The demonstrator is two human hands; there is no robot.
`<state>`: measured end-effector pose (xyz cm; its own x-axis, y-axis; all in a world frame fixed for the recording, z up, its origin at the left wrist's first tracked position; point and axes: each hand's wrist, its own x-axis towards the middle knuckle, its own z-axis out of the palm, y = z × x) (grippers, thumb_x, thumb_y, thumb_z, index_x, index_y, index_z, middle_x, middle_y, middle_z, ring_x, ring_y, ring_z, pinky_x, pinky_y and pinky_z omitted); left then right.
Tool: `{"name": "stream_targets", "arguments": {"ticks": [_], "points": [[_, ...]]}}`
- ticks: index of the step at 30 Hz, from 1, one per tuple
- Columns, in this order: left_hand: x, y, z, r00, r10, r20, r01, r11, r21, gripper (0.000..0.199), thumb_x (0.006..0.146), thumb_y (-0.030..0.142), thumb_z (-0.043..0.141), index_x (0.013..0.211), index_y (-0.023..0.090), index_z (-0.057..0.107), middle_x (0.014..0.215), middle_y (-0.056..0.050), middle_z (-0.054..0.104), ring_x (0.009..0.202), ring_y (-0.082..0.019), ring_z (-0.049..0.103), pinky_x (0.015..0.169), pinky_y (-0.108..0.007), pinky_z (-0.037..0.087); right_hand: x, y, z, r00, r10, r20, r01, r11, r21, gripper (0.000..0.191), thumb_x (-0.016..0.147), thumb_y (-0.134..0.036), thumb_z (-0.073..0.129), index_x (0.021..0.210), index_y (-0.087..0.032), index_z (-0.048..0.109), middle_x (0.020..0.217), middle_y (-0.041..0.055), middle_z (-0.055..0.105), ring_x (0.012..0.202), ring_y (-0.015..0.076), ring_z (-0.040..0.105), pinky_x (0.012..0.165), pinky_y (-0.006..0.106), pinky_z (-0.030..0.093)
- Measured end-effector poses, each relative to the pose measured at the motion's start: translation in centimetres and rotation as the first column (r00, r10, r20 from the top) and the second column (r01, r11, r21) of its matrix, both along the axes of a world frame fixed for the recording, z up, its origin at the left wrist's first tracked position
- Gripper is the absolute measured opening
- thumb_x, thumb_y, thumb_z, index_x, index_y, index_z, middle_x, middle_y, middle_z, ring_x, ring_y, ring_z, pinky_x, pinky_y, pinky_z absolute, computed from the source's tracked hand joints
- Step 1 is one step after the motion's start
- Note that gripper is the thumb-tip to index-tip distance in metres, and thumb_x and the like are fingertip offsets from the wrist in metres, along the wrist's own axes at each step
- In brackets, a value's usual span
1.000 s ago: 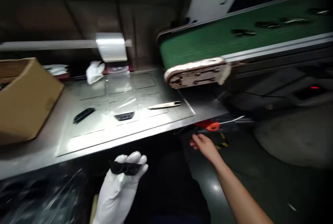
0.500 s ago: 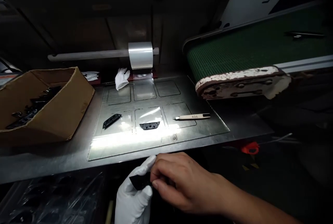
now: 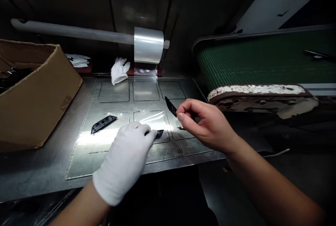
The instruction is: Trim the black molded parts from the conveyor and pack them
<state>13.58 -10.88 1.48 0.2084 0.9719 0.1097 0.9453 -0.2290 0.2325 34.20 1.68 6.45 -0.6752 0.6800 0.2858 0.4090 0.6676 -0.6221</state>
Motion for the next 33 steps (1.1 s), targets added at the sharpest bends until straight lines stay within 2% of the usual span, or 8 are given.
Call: {"name": "stream_targets", "arguments": {"ticks": [3, 7, 11, 13, 15, 21, 29, 33], "points": [[-0.2, 1.6, 0.3, 0.964, -0.129, -0.234, 0.132, 0.991, -0.003, 0.026, 0.101, 0.013, 0.044, 0.095, 0.021, 0.067, 0.085, -0.005, 0.063, 0.076, -0.029, 0.058, 0.065, -0.044, 0.045, 0.6, -0.9, -0.7, 1.0, -0.006, -0.02, 0.005, 1.0, -0.026, 0.008, 0.095, -0.024, 0.062, 0.088, -0.02, 0.062, 0.077, -0.0036, 0.058, 0.068, 0.0069, 0.052, 0.063, 0.02, 0.043], [-0.4, 2.4, 1.0, 0.939, -0.173, -0.296, 0.191, 0.981, 0.031, 0.025, 0.1, 0.012, 0.046, 0.102, 0.022, 0.069, 0.088, -0.005, 0.067, 0.076, -0.03, 0.06, 0.067, -0.044, 0.045, 1.7, -1.9, -1.0, 0.999, -0.008, -0.034, 0.007, 0.999, -0.038, 0.008, 0.095, -0.025, 0.062, 0.089, -0.02, 0.063, 0.075, -0.0036, 0.058, 0.067, 0.0072, 0.051, 0.063, 0.021, 0.042], [-2.2, 3.4, 1.6, 0.99, -0.003, -0.143, 0.027, 0.986, 0.167, 0.021, 0.102, 0.02, 0.053, 0.104, 0.022, 0.073, 0.094, -0.005, 0.072, 0.084, -0.027, 0.063, 0.074, -0.041, 0.048, 2.5, -1.7, -0.4, 0.999, -0.043, -0.006, 0.042, 0.996, -0.082, 0.012, 0.096, -0.028, 0.06, 0.088, -0.02, 0.063, 0.074, -0.0035, 0.058, 0.065, 0.0079, 0.05, 0.06, 0.022, 0.04], [-3.0, 3.3, 1.5, 0.991, 0.131, 0.005, -0.126, 0.938, 0.322, 0.022, 0.101, 0.019, 0.054, 0.112, 0.021, 0.073, 0.107, -0.005, 0.073, 0.096, -0.027, 0.064, 0.084, -0.041, 0.05, 2.2, -1.1, 0.0, 0.998, -0.048, 0.047, 0.052, 0.996, -0.073, 0.012, 0.094, -0.028, 0.06, 0.087, -0.02, 0.063, 0.074, -0.0032, 0.059, 0.065, 0.0085, 0.051, 0.061, 0.023, 0.04], [-3.0, 2.6, 1.1, 0.985, 0.142, 0.102, -0.171, 0.898, 0.405, 0.026, 0.099, 0.014, 0.054, 0.118, 0.019, 0.071, 0.113, -0.005, 0.073, 0.101, -0.025, 0.064, 0.088, -0.04, 0.05, 1.3, 0.0, 0.0, 0.988, -0.027, 0.153, 0.031, 0.999, -0.018, 0.009, 0.092, -0.027, 0.059, 0.087, -0.02, 0.063, 0.077, -0.0024, 0.063, 0.069, 0.0098, 0.054, 0.064, 0.025, 0.041], [0.0, 0.1, -1.4, 0.985, -0.008, 0.17, -0.024, 0.982, 0.187, 0.015, 0.1, 0.011, 0.049, 0.098, 0.017, 0.063, 0.104, -0.007, 0.064, 0.095, -0.023, 0.057, 0.087, -0.042, 0.047, -3.6, 3.2, -2.1, 0.843, 0.074, 0.532, -0.208, 0.958, 0.196, 0.018, 0.094, -0.026, 0.047, 0.091, -0.018, 0.063, 0.095, 0.0042, 0.074, 0.078, 0.0176, 0.064, 0.062, 0.034, 0.03], [0.2, -0.2, -2.1, 0.947, 0.02, 0.32, -0.06, 0.991, 0.116, 0.011, 0.101, 0.013, 0.051, 0.104, 0.02, 0.059, 0.11, -0.005, 0.062, 0.101, -0.022, 0.056, 0.093, -0.045, 0.047, -6.7, 4.6, -3.9, 0.745, 0.141, 0.652, -0.335, 0.924, 0.182, 0.021, 0.096, -0.027, 0.045, 0.093, -0.017, 0.064, 0.097, 0.0078, 0.076, 0.08, 0.0233, 0.07, 0.058, 0.036, 0.023], [0.0, -0.4, -2.1, 0.939, 0.031, 0.341, -0.082, 0.988, 0.135, 0.015, 0.102, 0.015, 0.053, 0.112, 0.022, 0.061, 0.119, -0.005, 0.065, 0.108, -0.022, 0.059, 0.1, -0.045, 0.048, -4.7, 4.3, -2.9, 0.809, 0.138, 0.571, -0.245, 0.963, 0.113, 0.02, 0.096, -0.032, 0.05, 0.096, -0.018, 0.065, 0.1, 0.0061, 0.075, 0.083, 0.0217, 0.068, 0.063, 0.034, 0.034]]}}
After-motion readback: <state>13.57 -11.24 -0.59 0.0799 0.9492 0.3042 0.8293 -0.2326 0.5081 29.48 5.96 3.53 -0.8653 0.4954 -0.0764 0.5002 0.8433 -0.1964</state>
